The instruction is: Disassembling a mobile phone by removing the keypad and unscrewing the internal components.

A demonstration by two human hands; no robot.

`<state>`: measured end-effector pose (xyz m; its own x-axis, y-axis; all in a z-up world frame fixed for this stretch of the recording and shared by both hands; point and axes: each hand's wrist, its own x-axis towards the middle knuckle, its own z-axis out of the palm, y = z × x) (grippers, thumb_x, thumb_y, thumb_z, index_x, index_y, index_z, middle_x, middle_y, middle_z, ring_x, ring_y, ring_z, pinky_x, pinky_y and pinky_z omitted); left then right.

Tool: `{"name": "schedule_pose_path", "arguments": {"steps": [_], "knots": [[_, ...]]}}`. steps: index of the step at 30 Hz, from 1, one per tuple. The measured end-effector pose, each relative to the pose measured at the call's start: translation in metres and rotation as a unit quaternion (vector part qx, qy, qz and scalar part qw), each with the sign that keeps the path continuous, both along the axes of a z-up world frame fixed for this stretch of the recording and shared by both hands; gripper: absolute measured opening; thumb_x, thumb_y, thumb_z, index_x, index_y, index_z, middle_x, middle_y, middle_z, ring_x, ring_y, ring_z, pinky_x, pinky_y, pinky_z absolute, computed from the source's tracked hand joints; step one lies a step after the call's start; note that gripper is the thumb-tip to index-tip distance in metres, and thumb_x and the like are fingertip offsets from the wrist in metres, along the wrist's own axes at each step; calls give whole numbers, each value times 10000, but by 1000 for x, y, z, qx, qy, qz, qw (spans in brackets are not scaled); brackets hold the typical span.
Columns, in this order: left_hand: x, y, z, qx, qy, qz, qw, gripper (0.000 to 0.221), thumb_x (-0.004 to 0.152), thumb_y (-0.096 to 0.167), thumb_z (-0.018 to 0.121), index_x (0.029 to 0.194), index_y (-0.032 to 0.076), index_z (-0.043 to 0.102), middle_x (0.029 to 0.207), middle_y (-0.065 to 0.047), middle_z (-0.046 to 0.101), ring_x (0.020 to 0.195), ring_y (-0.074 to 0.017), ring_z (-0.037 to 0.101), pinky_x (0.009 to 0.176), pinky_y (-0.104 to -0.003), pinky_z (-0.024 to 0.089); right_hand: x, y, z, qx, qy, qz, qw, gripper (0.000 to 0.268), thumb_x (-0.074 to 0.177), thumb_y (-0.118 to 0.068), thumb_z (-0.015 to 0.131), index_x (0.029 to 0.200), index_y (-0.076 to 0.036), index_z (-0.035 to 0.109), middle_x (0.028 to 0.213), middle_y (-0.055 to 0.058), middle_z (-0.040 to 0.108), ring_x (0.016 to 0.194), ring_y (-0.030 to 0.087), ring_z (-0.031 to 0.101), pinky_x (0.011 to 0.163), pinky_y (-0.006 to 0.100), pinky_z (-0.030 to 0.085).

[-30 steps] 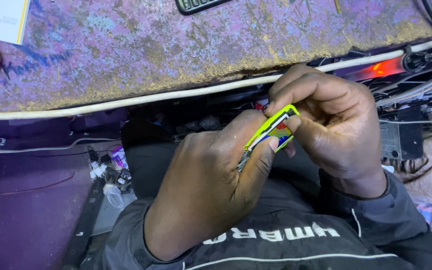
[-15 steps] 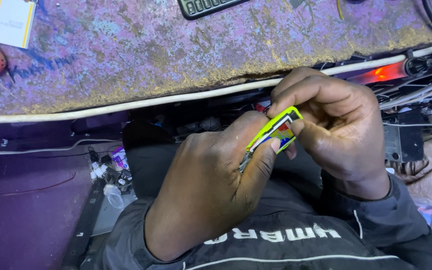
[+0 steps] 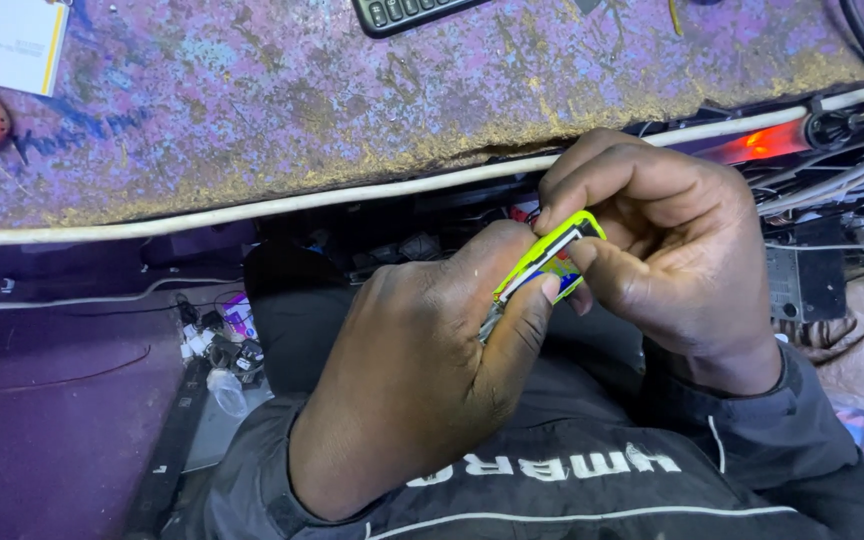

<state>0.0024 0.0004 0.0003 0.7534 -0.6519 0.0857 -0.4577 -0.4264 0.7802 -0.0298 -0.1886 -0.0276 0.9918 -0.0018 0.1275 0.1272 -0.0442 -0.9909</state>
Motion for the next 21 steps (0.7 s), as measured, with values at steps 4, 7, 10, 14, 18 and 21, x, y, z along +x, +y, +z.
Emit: {"name": "schedule_pose_path", "arguments": {"steps": [4,7,10,14,18,21], "knots": [[0,0,-1,-11,-22,-8,1000,260,1044,289,416,1142,155,617,819,-45,677,605,-404,654,477,-547,416,0,-1,1,-5,4,2,1000,194,929,-126,681,1017,44,648,997,144,570,694,135,587,527,179,555],[0,-1,-1,-2,-19,-5,1000,243,1034,283,431,1130,155,613,795,-62,671,602,-421,649,474,-566,409,0,0,2,0,1,5,1000,228,927,-170,687,1013,37,643,988,137,566,708,131,579,518,175,546],[0,-1,-1,-10,-26,-8,1000,275,1039,283,410,1166,151,616,899,-44,708,645,-421,670,488,-571,420,0,1,4,4,5,0,1000,199,928,-136,681,1012,42,646,991,139,567,701,132,578,528,178,546],[0,-2,-3,-2,-38,-9,999,272,1041,276,436,1196,123,600,857,-97,683,619,-452,642,475,-594,393,1,1,3,-9,-6,2,1000,260,923,-206,684,1005,35,634,968,142,567,706,141,574,507,184,541],[0,-2,0,9,-17,-3,1000,229,1031,287,434,1088,144,603,745,-79,644,593,-430,638,465,-575,397,0,0,5,-17,3,-7,1000,118,924,-32,630,1000,57,647,984,149,570,689,141,576,522,178,542],[1,-2,-1,3,-23,-4,1000,255,1033,292,422,1110,147,617,829,-79,680,621,-445,640,483,-583,401,0,-1,5,-15,1,-4,1000,131,928,-2,603,1023,76,647,1000,165,570,718,164,594,531,190,562]]}}
